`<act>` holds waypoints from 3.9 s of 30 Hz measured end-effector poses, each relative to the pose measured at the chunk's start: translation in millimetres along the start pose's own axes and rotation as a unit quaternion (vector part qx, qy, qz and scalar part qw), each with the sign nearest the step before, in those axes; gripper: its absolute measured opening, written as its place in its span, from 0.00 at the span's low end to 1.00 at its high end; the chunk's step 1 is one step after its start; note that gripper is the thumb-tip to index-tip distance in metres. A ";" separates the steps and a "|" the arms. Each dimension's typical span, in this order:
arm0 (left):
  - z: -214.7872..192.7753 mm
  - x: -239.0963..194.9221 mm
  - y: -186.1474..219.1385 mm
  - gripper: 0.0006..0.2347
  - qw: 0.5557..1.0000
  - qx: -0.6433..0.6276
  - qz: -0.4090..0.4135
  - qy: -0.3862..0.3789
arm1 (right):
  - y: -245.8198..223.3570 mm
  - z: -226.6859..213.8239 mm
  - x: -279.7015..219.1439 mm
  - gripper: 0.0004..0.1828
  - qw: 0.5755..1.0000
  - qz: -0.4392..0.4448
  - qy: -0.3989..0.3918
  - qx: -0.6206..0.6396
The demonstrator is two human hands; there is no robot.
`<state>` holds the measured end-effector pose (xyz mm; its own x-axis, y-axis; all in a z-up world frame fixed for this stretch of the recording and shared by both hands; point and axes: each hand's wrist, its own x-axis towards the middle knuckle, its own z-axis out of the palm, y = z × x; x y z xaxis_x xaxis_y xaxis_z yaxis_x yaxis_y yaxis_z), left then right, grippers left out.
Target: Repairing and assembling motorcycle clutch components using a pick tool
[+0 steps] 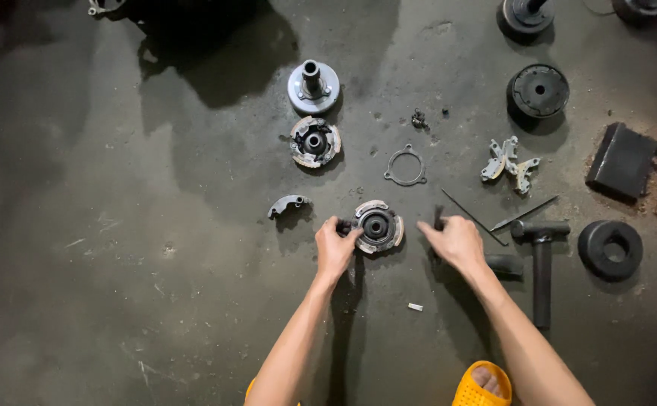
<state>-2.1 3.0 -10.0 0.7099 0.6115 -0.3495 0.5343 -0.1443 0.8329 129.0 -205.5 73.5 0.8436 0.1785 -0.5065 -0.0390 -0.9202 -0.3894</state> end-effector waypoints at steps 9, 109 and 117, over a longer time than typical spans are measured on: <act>-5.8 -1.8 13.5 0.15 1.000 0.018 -0.021 -0.012 | -3.6 2.1 101.1 0.13 0.950 -0.219 0.220 -0.041; -20.1 -3.1 18.1 0.09 1.000 0.011 -0.004 -0.026 | -18.4 31.3 8.8 0.33 0.997 -0.022 -0.021 0.071; -25.8 57.8 26.2 0.07 0.948 0.159 0.274 -0.010 | 61.3 60.8 -39.2 0.31 0.966 -0.088 0.136 -0.202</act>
<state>41.1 54.6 2.7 0.9278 0.3626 0.0876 0.1922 -0.6661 0.7207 61.0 -247.7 22.7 0.9298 0.2973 -0.2168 0.2838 -0.9545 -0.0918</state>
